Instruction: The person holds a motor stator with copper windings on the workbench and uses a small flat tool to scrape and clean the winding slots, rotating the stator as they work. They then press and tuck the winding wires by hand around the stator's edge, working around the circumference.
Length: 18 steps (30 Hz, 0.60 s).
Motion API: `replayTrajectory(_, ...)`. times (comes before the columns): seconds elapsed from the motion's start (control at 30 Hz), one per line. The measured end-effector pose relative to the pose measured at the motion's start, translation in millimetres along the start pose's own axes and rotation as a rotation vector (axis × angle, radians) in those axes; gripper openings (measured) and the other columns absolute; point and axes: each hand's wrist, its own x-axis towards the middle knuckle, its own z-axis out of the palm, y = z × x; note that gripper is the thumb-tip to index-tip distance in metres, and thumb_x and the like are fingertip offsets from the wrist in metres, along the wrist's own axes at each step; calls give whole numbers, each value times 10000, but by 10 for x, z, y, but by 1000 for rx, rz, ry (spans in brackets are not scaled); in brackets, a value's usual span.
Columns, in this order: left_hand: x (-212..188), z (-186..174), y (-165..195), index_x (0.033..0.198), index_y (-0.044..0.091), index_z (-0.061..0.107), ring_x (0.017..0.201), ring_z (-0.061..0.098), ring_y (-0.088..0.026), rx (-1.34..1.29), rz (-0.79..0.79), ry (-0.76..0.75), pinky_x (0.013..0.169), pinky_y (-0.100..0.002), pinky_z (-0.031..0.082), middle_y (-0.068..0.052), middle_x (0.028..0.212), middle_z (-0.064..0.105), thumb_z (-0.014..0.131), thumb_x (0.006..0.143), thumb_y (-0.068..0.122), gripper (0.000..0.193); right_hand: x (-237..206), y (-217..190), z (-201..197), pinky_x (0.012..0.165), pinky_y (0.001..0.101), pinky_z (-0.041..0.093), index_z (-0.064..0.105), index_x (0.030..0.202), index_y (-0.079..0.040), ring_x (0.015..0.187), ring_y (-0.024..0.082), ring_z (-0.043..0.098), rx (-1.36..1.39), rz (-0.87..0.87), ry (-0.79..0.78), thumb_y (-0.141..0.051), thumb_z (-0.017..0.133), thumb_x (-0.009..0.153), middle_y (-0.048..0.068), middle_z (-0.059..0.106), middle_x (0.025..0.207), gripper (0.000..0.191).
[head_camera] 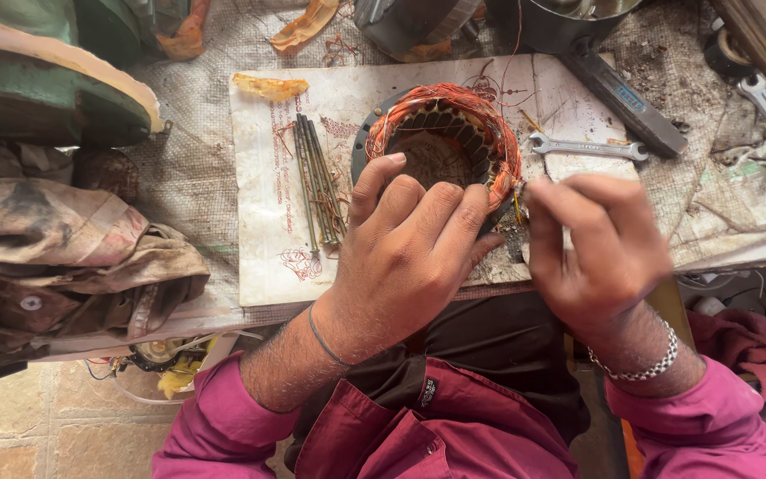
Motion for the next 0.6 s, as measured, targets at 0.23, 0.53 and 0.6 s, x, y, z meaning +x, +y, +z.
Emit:
replayTrajectory(0.23,16,-10,21,1257,45,660,939,531,-225,9,-3,6,1185,-459,337,-33,999,564,787,982,291,390,40,4,7,747,378,544,700,1116,-9,888,287,669,57,-38,0,67,815,947,126,646,1002,218)
replayTrajectory(0.53,26,-14,6,1252,40,657,938,536,-234,8,-2,-4,1173,-464,339,-41,982,560,798,967,296,408,138,84,-27,802,298,542,689,1123,-6,898,222,696,307,187,-56,43,785,1050,122,691,1008,130)
replayTrajectory(0.6,20,-12,13,1254,39,656,944,540,-230,-2,-6,-6,1175,-464,340,-40,985,562,799,967,297,412,212,94,-68,787,282,535,703,1115,-2,867,187,696,391,233,-127,45,772,1021,114,714,987,125)
